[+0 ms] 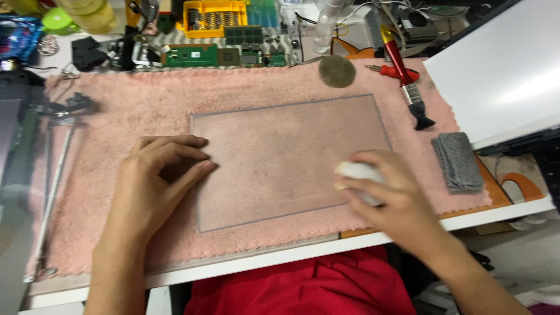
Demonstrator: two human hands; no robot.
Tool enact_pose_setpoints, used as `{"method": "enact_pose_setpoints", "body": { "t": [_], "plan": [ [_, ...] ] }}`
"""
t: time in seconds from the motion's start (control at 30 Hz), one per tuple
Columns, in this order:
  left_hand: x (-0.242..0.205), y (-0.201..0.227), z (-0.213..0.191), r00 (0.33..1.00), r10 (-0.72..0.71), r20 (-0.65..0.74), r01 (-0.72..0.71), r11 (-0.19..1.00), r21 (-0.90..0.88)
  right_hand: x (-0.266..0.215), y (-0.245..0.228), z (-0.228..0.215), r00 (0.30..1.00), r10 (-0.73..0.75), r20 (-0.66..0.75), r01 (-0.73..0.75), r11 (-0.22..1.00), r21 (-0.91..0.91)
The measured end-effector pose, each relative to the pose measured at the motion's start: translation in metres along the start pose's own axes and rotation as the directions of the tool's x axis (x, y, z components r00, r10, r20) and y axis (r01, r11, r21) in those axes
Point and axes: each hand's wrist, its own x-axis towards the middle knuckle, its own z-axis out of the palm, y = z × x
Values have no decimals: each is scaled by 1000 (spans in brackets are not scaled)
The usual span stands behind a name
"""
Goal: The person cleans a rectangular translucent screen panel on a pink towel using a green sponge, a gray cloth, and a white polishing pad. They repeatedly wipe the surface, lift the panel to inspect it, and continue polishing until the end of the clip.
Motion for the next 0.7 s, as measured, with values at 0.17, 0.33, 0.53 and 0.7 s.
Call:
{"method": "enact_pose_setpoints", "body": {
  "t": [0.17, 0.33, 0.53, 0.7],
  "plan": [
    [0, -5, 1, 1000, -5, 5, 5, 999, 35, -35, 27, -37, 985, 147, -86, -160, 973, -167],
    [-3, -9, 2, 999, -23, -24, 23, 1000, -15, -26, 21, -40, 985, 153, -76, -168, 945, -279],
    [-3, -19, 5, 999, -3, -41, -1, 996, -92, 24, -27, -10, 985, 151, -89, -156, 986, -60],
    [-5, -17, 4, 999, -6, -54, 0, 995, -102, 93, -89, 56, 982, -189, -17, 190, 970, 151]
  ]
}}
